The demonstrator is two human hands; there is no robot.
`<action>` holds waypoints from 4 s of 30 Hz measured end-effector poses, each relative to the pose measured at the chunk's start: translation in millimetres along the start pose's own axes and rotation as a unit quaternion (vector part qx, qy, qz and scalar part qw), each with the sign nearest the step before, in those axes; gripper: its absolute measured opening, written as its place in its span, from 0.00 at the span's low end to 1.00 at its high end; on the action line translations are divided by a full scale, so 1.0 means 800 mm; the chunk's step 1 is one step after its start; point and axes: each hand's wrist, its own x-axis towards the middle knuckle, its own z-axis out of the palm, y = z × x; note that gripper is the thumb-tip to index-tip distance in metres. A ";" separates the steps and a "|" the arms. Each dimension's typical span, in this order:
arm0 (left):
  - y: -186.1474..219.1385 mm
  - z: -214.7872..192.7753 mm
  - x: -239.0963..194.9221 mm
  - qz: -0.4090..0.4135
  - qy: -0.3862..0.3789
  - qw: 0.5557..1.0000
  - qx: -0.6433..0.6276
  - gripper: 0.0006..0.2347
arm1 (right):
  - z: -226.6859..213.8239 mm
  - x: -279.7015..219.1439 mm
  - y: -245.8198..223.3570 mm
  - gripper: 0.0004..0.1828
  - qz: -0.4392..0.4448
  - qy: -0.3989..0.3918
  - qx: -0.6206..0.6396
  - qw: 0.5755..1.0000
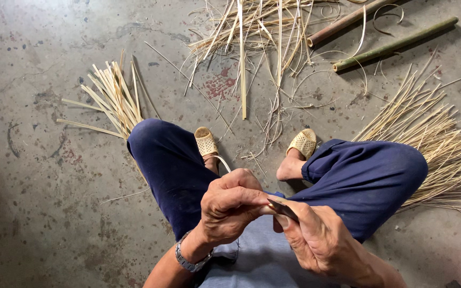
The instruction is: The person sits cross-legged and uses a knife to split long bamboo strips into thinner strands. They hold the bamboo with one hand and draw the knife along its length to peel off thin layers, repeating the process on multiple pieces.
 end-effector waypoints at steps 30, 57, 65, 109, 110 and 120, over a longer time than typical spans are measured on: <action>0.024 -0.015 0.040 0.021 -0.146 0.988 0.044 0.08 | -0.033 -0.002 0.001 0.10 -0.020 -0.089 -0.090 0.992; 0.012 -0.026 0.056 -0.092 -0.188 0.978 0.014 0.07 | -0.037 0.008 0.037 0.06 0.099 -0.150 0.030 0.983; 0.012 -0.027 0.071 -0.092 -0.173 0.979 0.060 0.07 | -0.033 0.011 0.045 0.26 0.026 -0.090 0.039 0.995; -0.009 -0.001 0.089 -0.017 0.172 0.959 0.223 0.23 | 0.018 0.083 0.078 0.13 0.047 -0.072 0.585 0.806; -0.014 -0.002 0.087 -0.017 0.180 0.967 0.182 0.22 | 0.018 0.084 0.080 0.13 0.071 -0.052 0.558 0.825; -0.007 -0.030 0.089 -0.016 0.057 0.991 0.123 0.03 | 0.020 0.093 0.091 0.14 0.099 -0.006 0.596 0.797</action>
